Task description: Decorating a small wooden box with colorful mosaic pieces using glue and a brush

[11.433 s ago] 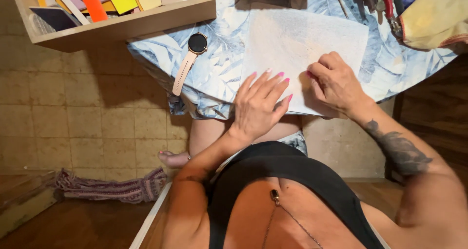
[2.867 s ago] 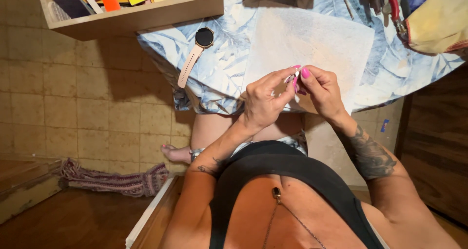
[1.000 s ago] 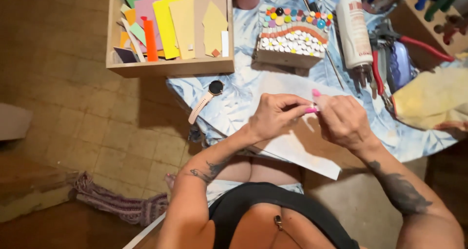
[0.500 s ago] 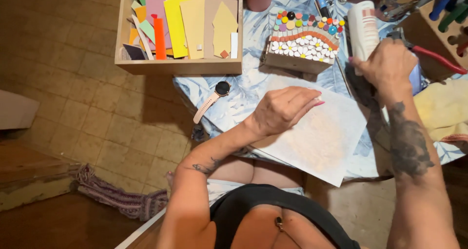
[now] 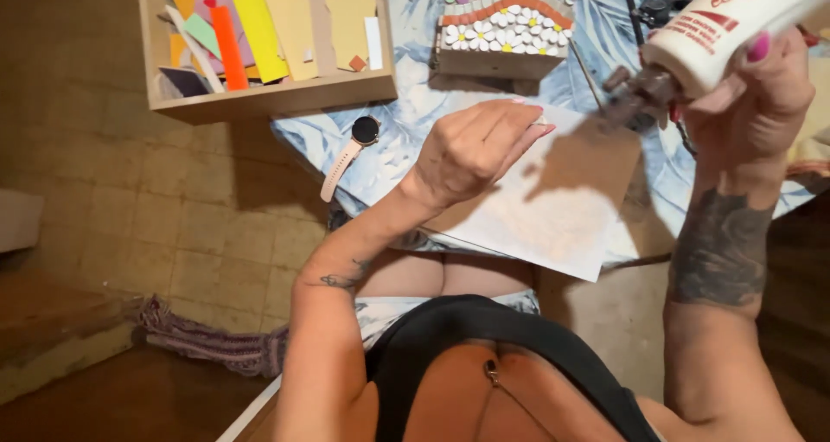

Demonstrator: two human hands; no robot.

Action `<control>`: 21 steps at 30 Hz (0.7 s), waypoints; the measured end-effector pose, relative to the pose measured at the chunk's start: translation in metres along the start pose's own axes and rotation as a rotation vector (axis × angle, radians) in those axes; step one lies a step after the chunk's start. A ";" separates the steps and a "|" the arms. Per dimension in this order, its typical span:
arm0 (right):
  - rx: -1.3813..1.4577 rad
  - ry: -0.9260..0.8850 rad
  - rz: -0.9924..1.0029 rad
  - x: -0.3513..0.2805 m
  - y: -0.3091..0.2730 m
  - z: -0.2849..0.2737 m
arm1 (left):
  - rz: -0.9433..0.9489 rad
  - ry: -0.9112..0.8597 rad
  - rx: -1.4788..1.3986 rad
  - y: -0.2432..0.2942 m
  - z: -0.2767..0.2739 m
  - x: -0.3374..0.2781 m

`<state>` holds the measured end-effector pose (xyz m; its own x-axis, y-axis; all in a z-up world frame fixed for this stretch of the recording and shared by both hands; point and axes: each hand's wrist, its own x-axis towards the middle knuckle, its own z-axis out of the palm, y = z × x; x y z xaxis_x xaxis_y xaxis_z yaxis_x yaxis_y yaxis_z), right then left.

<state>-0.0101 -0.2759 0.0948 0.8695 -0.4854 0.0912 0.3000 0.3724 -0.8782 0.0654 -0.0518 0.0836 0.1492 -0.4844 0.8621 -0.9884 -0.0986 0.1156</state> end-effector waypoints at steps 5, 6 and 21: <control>-0.115 0.007 -0.210 -0.014 0.006 0.000 | 0.018 0.021 0.049 0.004 -0.001 0.003; -0.115 0.008 -0.213 -0.013 0.010 -0.004 | 0.022 0.022 0.049 0.003 0.001 0.003; -0.178 -0.162 -0.361 -0.020 0.023 -0.011 | 0.026 0.081 -0.026 0.006 0.004 -0.002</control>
<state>-0.0252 -0.2661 0.0671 0.7757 -0.4242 0.4672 0.5360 0.0522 -0.8426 0.0591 -0.0552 0.0804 0.1214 -0.4147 0.9018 -0.9925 -0.0636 0.1044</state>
